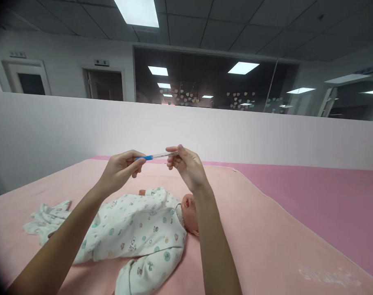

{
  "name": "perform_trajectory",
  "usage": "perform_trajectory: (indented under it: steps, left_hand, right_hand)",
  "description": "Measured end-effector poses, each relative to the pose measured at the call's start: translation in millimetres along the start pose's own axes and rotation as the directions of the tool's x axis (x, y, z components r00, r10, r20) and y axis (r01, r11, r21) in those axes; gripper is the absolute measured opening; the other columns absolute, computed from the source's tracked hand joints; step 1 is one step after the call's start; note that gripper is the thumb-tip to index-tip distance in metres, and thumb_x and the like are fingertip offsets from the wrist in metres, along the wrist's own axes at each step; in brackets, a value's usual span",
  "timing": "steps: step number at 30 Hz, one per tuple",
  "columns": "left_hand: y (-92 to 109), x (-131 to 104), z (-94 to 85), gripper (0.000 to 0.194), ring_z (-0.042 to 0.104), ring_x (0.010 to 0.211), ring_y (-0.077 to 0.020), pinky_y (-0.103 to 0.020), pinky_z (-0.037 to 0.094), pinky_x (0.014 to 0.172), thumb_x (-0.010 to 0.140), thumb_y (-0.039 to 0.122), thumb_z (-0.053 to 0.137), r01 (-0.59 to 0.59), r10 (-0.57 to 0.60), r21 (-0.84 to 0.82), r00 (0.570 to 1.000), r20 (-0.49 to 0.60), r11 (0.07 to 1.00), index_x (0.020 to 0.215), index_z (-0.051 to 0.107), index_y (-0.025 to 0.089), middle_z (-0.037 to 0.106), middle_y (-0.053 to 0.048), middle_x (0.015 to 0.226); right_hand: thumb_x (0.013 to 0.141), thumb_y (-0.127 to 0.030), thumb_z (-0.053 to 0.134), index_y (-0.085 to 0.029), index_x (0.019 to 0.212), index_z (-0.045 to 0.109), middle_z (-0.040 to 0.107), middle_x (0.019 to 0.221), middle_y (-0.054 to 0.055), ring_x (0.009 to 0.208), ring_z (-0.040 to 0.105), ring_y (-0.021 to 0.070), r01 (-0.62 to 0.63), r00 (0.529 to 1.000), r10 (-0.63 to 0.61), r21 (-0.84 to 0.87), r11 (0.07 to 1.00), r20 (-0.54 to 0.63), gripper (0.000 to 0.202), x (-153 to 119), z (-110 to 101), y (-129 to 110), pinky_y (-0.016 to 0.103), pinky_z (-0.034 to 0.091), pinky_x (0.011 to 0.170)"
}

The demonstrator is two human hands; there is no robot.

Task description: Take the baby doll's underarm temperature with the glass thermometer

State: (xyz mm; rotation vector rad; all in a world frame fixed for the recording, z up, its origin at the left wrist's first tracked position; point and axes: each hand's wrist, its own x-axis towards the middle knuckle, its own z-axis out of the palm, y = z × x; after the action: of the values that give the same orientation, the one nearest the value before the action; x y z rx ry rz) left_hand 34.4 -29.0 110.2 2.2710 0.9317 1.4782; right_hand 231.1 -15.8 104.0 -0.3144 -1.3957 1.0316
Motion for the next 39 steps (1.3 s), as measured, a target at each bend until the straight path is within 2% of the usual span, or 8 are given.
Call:
perform_trajectory:
  steps: [9, 14, 18, 24, 29, 32, 36, 39]
  left_hand:
    - [-3.8, -0.7, -5.0, 0.024, 0.046, 0.047, -0.0079, -0.019, 0.039, 0.045, 0.082, 0.037, 0.049, -0.008, 0.013, 0.08, 0.998, -0.069, 0.997, 0.075, 0.06, 0.017, 0.052, 0.001, 0.057]
    - [-6.4, 0.3, -10.3, 0.027, 0.048, 0.049, -0.0089, -0.02, 0.041, 0.048, 0.086, 0.038, 0.04, 0.022, -0.018, 0.051, 0.997, -0.079, 0.998, 0.092, 0.058, 0.018, 0.054, 0.001, 0.061]
    - [-10.0, 1.5, -19.0, 0.028, 0.048, 0.049, -0.009, -0.02, 0.041, 0.048, 0.086, 0.038, 0.042, 0.025, -0.019, 0.044, 0.992, -0.126, 0.999, 0.089, 0.06, 0.017, 0.052, 0.001, 0.058]
    - [-11.9, 1.0, -24.5, 0.026, 0.046, 0.048, -0.0085, -0.02, 0.041, 0.046, 0.084, 0.035, 0.044, 0.01, -0.002, 0.05, 0.989, -0.15, 0.999, 0.079, 0.062, 0.016, 0.05, 0.001, 0.053]
    - [-10.9, 0.1, -24.0, 0.026, 0.045, 0.047, -0.0081, -0.019, 0.04, 0.046, 0.084, 0.034, 0.045, 0.005, 0.003, 0.061, 0.991, -0.135, 0.998, 0.074, 0.062, 0.016, 0.049, 0.002, 0.052]
    - [-10.7, -0.3, -24.6, 0.028, 0.045, 0.048, -0.0083, -0.02, 0.04, 0.046, 0.084, 0.034, 0.045, 0.003, 0.006, 0.069, 0.993, -0.119, 0.998, 0.07, 0.061, 0.016, 0.049, 0.002, 0.052]
    - [-10.2, -1.6, -28.3, 0.03, 0.046, 0.048, -0.0083, -0.02, 0.04, 0.046, 0.084, 0.034, 0.045, -0.002, 0.011, 0.081, 0.994, -0.107, 0.997, 0.066, 0.059, 0.016, 0.051, 0.001, 0.052]
    - [-9.4, -3.0, -32.0, 0.029, 0.045, 0.047, -0.0083, -0.019, 0.039, 0.046, 0.084, 0.033, 0.045, -0.009, 0.02, 0.087, 0.992, -0.124, 0.996, 0.067, 0.06, 0.016, 0.05, 0.002, 0.051]
  right_hand:
    - [0.077, -0.047, 0.053, -0.014, 0.045, 0.05, 0.039, 0.04, -0.004, 0.038, 0.037, 0.0048, 0.07, 0.985, -0.123, -0.373, 0.925, -0.12, 0.046, -1.3, 1.6, 1.5, 0.019, 0.026, 0.037]
    - [0.077, -0.044, 0.054, -0.016, 0.044, 0.044, 0.034, 0.04, -0.006, 0.036, 0.031, 0.0041, 0.128, 0.958, -0.196, -0.3, 0.945, -0.21, 0.044, -8.1, -13.0, -20.0, 0.019, 0.021, 0.035]
    - [0.077, -0.052, 0.045, -0.02, 0.044, 0.032, 0.027, 0.04, -0.007, 0.034, 0.027, 0.0054, 0.015, 0.978, -0.055, -0.194, 0.981, -0.201, 0.049, -4.3, -35.8, -12.5, 0.021, 0.024, 0.036]
    - [0.071, -0.049, 0.055, -0.018, 0.042, 0.043, 0.031, 0.038, -0.005, 0.037, 0.028, 0.0066, -0.21, 0.921, -0.155, -0.788, 0.579, -0.359, 0.044, -3.9, -49.8, -1.0, 0.022, 0.019, 0.04]
    - [0.078, -0.058, 0.039, -0.019, 0.052, 0.044, 0.032, 0.043, -0.006, 0.036, 0.028, 0.0065, -0.041, 0.97, -0.081, -0.485, 0.874, -0.228, 0.047, -9.1, -49.3, -18.6, 0.022, 0.022, 0.038]
    - [0.08, -0.062, 0.028, -0.021, 0.048, 0.035, 0.02, 0.041, -0.008, 0.034, 0.019, 0.0064, -0.086, 0.966, -0.075, -0.582, 0.809, -0.247, 0.052, -5.1, -53.0, -3.2, 0.022, 0.022, 0.038]
    - [0.071, -0.056, 0.052, -0.019, 0.044, 0.037, 0.027, 0.04, -0.006, 0.039, 0.022, 0.0062, -0.162, 0.952, -0.106, -0.767, 0.621, -0.288, 0.048, 1.7, -53.7, 21.1, 0.021, 0.018, 0.04]
    - [0.074, -0.053, 0.05, -0.019, 0.05, 0.042, 0.025, 0.04, -0.008, 0.038, 0.022, 0.0064, -0.078, 0.96, -0.124, -0.666, 0.742, -0.251, 0.042, 0.3, -48.7, 12.1, 0.021, 0.018, 0.039]
